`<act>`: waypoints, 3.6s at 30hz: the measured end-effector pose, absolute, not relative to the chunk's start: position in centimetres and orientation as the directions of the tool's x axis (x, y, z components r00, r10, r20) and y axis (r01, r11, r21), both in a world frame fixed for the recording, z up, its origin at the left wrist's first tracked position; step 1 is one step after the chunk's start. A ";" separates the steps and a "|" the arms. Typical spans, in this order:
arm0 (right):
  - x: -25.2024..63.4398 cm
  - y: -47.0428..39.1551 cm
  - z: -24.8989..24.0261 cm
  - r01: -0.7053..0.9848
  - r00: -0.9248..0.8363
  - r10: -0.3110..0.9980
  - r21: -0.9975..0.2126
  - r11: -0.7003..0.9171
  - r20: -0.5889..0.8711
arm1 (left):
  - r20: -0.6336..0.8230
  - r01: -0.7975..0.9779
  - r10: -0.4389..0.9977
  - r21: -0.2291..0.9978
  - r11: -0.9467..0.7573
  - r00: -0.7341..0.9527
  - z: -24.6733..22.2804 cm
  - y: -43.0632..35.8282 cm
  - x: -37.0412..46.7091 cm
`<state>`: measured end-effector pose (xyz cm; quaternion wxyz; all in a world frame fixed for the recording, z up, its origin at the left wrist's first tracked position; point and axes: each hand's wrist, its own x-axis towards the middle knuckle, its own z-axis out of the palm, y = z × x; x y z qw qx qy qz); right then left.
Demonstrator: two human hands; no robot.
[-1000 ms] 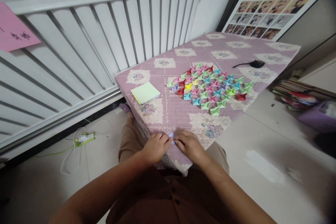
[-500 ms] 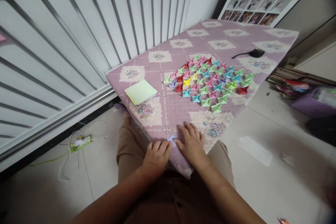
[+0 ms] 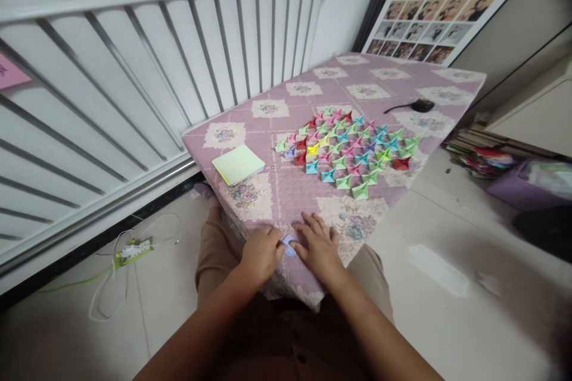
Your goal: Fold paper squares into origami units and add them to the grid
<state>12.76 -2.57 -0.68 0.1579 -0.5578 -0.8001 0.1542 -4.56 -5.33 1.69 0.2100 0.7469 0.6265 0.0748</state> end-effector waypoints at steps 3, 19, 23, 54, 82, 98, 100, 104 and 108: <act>12.8 -2.6 -0.7 0.840 -0.332 0.936 -0.415 0.348 0.112 | -0.190 0.936 0.966 0.335 -0.105 0.176 2.2 -4.5 -3.8; 13.4 -3.0 -0.2 0.767 -0.444 0.889 -0.464 0.442 0.114 | -0.079 0.845 0.990 0.532 -0.060 0.120 0.6 -5.0 -3.3; 13.6 -3.1 0.0 0.735 -0.472 0.877 -0.507 0.451 0.097 | -0.067 0.839 0.992 0.542 -0.053 0.106 0.5 -5.2 -3.3; 13.8 -3.2 -0.6 0.670 -0.622 0.673 -0.173 0.722 0.401 | 0.077 0.936 0.950 0.164 -0.312 0.303 0.4 -6.7 -3.1; 14.3 -3.4 -0.3 0.774 -0.414 0.880 -0.418 0.475 0.234 | -0.113 0.903 0.993 0.430 0.026 0.026 1.6 -6.2 -2.8; 13.4 -3.3 -0.3 0.818 -0.293 0.928 -0.441 0.368 0.230 | -0.239 0.951 0.970 0.306 0.035 0.042 2.6 -4.7 -2.6; 13.4 -3.3 -0.2 0.817 -0.291 0.927 -0.442 0.370 0.238 | -0.254 0.948 0.966 0.314 0.046 0.038 2.7 -4.4 -2.8; 13.4 -3.2 -0.3 0.822 -0.282 0.932 -0.444 0.358 0.230 | -0.322 0.943 0.944 0.330 0.044 0.068 3.1 -3.7 -3.3; 13.3 -3.1 -0.3 0.833 -0.269 0.940 -0.438 0.336 0.210 | -0.364 0.949 0.926 0.316 0.021 0.101 3.2 -3.0 -3.5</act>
